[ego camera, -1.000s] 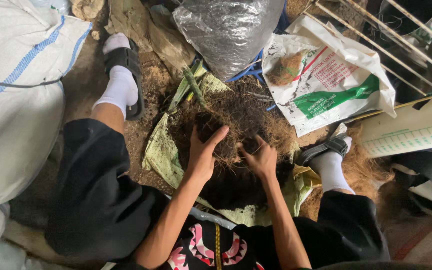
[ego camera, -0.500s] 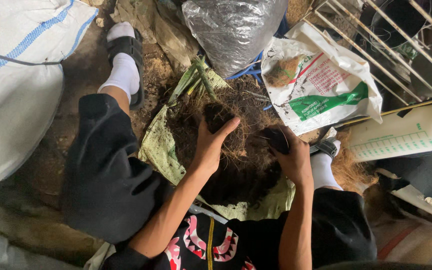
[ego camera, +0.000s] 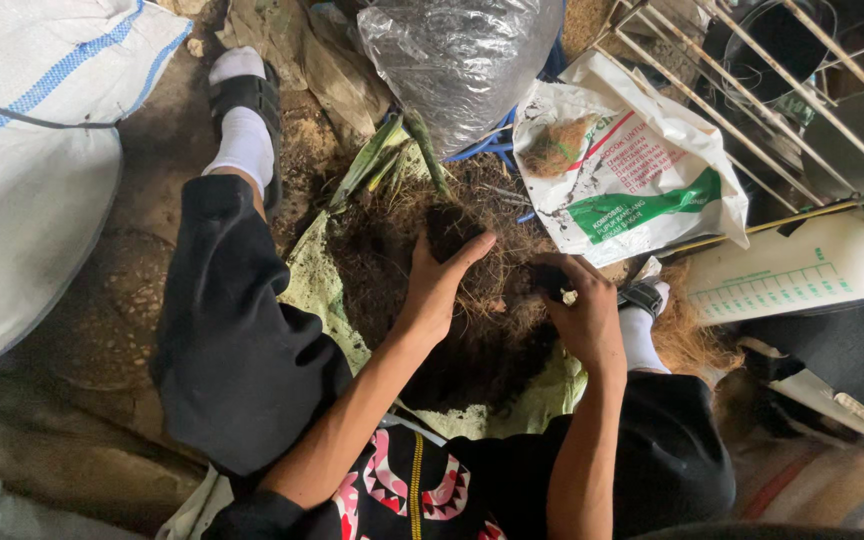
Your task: The person sits on the ground and uses both hands to pack soil and fibrous material around the base of a small plant. They repeatedly press and shape the soil to secure the plant in place.
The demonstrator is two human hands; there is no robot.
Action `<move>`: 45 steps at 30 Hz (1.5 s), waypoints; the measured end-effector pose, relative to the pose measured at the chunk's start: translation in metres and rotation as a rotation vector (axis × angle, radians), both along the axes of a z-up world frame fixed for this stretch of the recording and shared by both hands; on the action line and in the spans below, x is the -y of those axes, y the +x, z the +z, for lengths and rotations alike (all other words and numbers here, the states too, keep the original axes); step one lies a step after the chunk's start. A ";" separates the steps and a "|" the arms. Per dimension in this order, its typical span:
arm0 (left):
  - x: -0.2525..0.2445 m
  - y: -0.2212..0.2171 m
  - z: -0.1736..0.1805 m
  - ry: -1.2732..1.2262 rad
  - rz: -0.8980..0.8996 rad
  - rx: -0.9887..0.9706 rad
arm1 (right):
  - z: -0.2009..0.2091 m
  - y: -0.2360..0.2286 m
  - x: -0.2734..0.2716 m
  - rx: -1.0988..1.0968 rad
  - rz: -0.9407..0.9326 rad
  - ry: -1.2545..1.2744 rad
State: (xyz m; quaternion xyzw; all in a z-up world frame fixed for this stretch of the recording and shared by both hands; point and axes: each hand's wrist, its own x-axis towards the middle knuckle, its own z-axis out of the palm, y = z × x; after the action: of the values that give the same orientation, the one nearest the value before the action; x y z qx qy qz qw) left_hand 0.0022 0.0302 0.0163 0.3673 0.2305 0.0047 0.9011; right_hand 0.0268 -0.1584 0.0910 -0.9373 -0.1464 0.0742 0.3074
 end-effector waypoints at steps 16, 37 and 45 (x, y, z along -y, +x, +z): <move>-0.002 0.001 -0.002 -0.006 0.040 -0.023 | -0.014 0.004 0.004 0.033 -0.026 -0.017; -0.011 0.003 -0.024 -0.071 -0.041 -0.205 | -0.306 -0.095 -0.025 -0.223 0.429 -0.755; -0.006 0.003 -0.019 0.058 0.005 -0.035 | -0.350 -0.078 0.006 -0.392 0.339 -0.555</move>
State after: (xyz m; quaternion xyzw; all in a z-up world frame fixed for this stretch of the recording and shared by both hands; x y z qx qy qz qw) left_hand 0.0056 0.0360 -0.0032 0.3928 0.2468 0.0071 0.8858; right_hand -0.0509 -0.1640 -0.2590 -0.9153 -0.2122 0.3389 0.0472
